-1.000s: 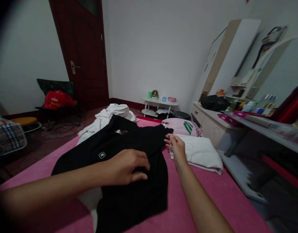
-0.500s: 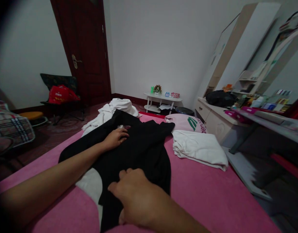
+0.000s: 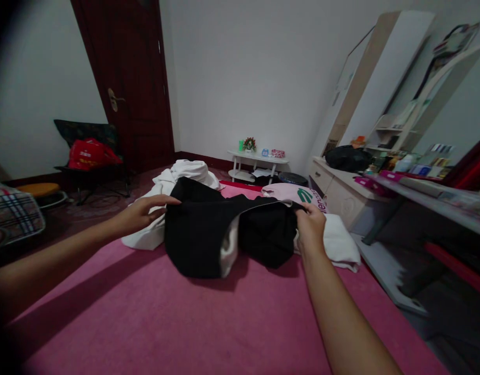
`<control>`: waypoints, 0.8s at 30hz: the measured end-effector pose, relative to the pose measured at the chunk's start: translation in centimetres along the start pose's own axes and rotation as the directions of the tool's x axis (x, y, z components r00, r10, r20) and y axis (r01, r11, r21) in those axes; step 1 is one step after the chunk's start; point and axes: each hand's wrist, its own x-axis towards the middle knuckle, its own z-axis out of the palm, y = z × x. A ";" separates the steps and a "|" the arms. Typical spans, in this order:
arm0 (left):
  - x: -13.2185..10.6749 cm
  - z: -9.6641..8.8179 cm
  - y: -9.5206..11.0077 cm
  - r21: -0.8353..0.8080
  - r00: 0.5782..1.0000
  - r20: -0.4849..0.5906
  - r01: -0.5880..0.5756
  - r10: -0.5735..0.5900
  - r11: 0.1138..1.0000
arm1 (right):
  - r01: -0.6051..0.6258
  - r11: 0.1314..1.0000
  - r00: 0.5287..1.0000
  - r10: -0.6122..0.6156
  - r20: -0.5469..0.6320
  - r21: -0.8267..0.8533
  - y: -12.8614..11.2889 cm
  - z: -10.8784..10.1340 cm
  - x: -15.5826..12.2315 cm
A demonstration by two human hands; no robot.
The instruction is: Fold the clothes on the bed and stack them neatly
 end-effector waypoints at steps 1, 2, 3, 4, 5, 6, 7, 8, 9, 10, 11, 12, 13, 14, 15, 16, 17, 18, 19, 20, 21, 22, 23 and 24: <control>-0.4 0.3 -0.1 0.027 1.000 0.008 -0.021 0.021 0.999 | -0.040 0.999 0.998 0.041 -0.040 0.024 0.9 -0.3 0.4; -0.8 1.0 0.0 0.057 0.999 0.029 -0.045 0.044 0.997 | -0.068 0.997 0.997 0.069 -0.040 0.035 1.5 -0.5 0.5; -1.0 1.8 0.2 0.091 0.997 0.050 -0.065 0.060 0.994 | -0.102 0.994 0.995 0.103 -0.008 0.045 1.9 -0.5 0.2; -1.1 2.6 0.6 0.127 0.996 0.064 -0.076 0.068 0.989 | -0.137 0.990 0.989 0.134 0.067 0.044 2.0 -0.3 -0.2; -1.1 3.5 1.2 0.167 0.995 0.066 -0.078 0.068 0.983 | -0.165 0.986 0.969 0.157 0.189 0.025 1.9 -0.1 -0.7; -0.9 4.3 1.8 0.209 0.996 0.060 -0.079 0.068 0.975 | -0.169 0.986 0.927 0.162 0.337 -0.011 1.7 0.2 -1.3; -0.6 5.0 2.5 0.250 0.996 0.051 -0.085 0.074 0.965 | -0.138 0.989 0.855 0.146 0.498 -0.054 1.4 0.4 -1.9; -0.2 5.6 3.1 0.286 0.995 0.048 -0.097 0.087 0.953 | -0.075 0.993 0.753 0.115 0.648 -0.089 1.0 0.5 -2.4; 0.4 6.1 3.7 0.314 0.993 0.052 -0.115 0.104 0.942 | 0.005 0.994 0.639 0.080 0.765 -0.108 0.6 0.6 -2.8; 0.9 6.4 4.1 0.333 0.990 0.067 -0.140 0.125 0.932 | 0.080 0.990 0.533 0.058 0.844 -0.119 0.2 0.6 -3.2; 1.5 6.8 4.4 0.342 0.986 0.089 -0.166 0.144 0.925 | 0.143 0.981 0.450 0.051 0.892 -0.129 0.0 0.6 -3.5; 2.1 7.1 4.6 0.340 0.981 0.117 -0.187 0.156 0.921 | 0.190 0.972 0.399 0.054 0.915 -0.140 -0.2 0.5 -3.7; 2.7 7.4 4.6 0.330 0.977 0.149 -0.197 0.156 0.923 | 0.223 0.962 0.378 0.065 0.924 -0.159 -0.3 0.4 -3.9; 3.2 7.6 4.7 0.312 0.973 0.183 -0.195 0.142 0.930 | 0.246 0.952 0.379 0.077 0.922 -0.181 -0.2 0.4 -4.1; 3.6 7.9 4.7 0.289 0.969 0.217 -0.181 0.120 0.940 | 0.262 0.943 0.393 0.088 0.915 -0.203 -0.1 0.4 -4.3; 3.9 8.1 4.8 0.260 0.965 0.245 -0.155 0.090 0.953 | 0.272 0.935 0.413 0.100 0.905 -0.228 0.1 0.5 -4.4; 4.1 8.1 5.1 0.231 0.963 0.264 -0.119 0.056 0.966 | 0.276 0.926 0.438 0.116 0.891 -0.257 0.3 0.7 -4.6; 4.1 8.1 5.5 0.199 0.961 0.276 -0.081 0.023 0.977 | 0.277 0.916 0.466 0.137 0.874 -0.291 0.6 0.9 -4.7; 4.0 7.9 6.0 0.160 0.957 0.290 -0.046 -0.003 0.986 | 0.273 0.906 0.496 0.157 0.854 -0.325 0.8 1.1 -4.8; 3.8 7.6 6.8 0.109 0.951 0.309 -0.017 -0.018 0.994 | 0.256 0.901 0.525 0.174 0.833 -0.350 0.9 1.3 -4.9; 3.4 7.2 7.6 0.049 0.941 0.337 0.005 -0.022 0.999 | 0.224 0.906 0.546 0.189 0.816 -0.359 0.7 1.4 -4.8; 2.9 6.7 8.6 -0.017 0.929 0.370 0.021 -0.013 1.000 | 0.180 0.920 0.548 0.200 0.812 -0.348 0.4 1.4 -4.8; 2.4 6.0 9.6 -0.089 0.915 0.404 0.033 0.006 0.995 | 0.131 0.939 0.530 0.205 0.823 -0.319 -0.3 1.3 -4.7; 1.7 5.3 10.6 -0.166 0.896 0.443 0.047 0.032 0.985 | 0.085 0.958 0.490 0.199 0.848 -0.274 -1.2 1.0 -4.6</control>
